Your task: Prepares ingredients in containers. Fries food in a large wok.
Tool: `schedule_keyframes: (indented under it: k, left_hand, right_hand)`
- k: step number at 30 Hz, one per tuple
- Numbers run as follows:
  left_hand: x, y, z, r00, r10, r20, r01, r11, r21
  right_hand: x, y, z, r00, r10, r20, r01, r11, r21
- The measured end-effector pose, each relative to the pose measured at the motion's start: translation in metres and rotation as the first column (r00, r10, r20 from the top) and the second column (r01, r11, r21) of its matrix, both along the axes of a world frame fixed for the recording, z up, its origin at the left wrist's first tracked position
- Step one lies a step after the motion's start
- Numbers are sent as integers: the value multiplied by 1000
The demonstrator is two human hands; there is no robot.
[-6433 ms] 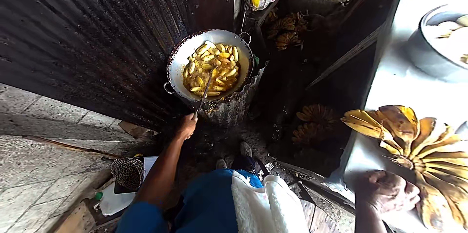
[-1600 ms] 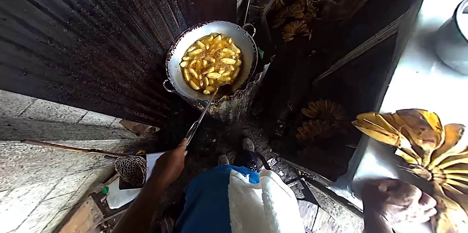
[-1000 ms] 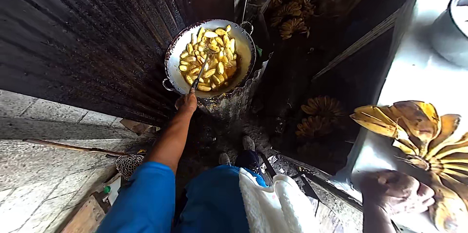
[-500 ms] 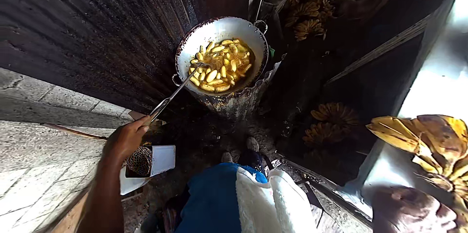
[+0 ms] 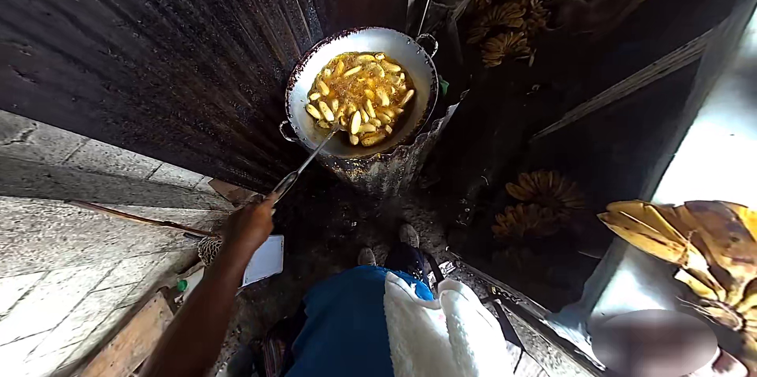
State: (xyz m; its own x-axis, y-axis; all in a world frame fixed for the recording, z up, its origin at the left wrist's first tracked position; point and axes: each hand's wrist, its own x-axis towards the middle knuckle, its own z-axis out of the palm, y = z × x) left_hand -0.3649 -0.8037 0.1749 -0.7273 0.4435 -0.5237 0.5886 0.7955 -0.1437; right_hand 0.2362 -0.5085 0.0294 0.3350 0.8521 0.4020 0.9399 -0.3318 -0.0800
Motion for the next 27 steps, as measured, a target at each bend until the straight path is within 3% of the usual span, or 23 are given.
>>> schedule_keyframes:
  k: [7, 10, 11, 13, 14, 16, 18, 21, 24, 27]
  left_hand:
    - [10, 100, -85, 989, 141, 33, -144, 984, 109]
    - [5, 129, -107, 946, 233, 224, -295, 905, 308]
    - [5, 139, -113, 900, 274, 340, -397, 837, 376]
    - [8, 157, -126, 682, 349, 642, -691, 595, 411]
    - [11, 164, -127, 550, 349, 759, -803, 471, 365]
    - [21, 171, -119, 377, 303, 876, -899, 347, 267]
    - [25, 162, -108, 309, 264, 914, -920, 324, 218]
    - [20, 117, -88, 283, 250, 926, -920, 343, 189]
    - [29, 59, -73, 244, 244, 939, -948, 263, 178]
    - [42, 40, -61, 308, 300, 903, -946, 199, 257]
  right_hand:
    - [-13, -4, 21, 997, 10, -80, -19, 994, -106]
    - [-15, -6, 27, 995, 8, -102, -22, 991, -135]
    - [-16, -6, 28, 994, 8, -108, -23, 990, -140]
    - [-17, -8, 30, 994, 10, -112, -26, 989, -146]
    - [-19, -9, 32, 993, 9, -120, -27, 989, -147]
    - [-22, -9, 34, 992, 10, -127, -27, 991, -131]
    - [-22, -10, 35, 992, 15, -123, -29, 993, -114]
    - [-17, -6, 26, 994, 22, -109, -34, 994, -106]
    - [-11, -4, 19, 997, 32, -72, -38, 996, -86]
    - [-13, -4, 21, 998, 20, -66, -26, 995, -96]
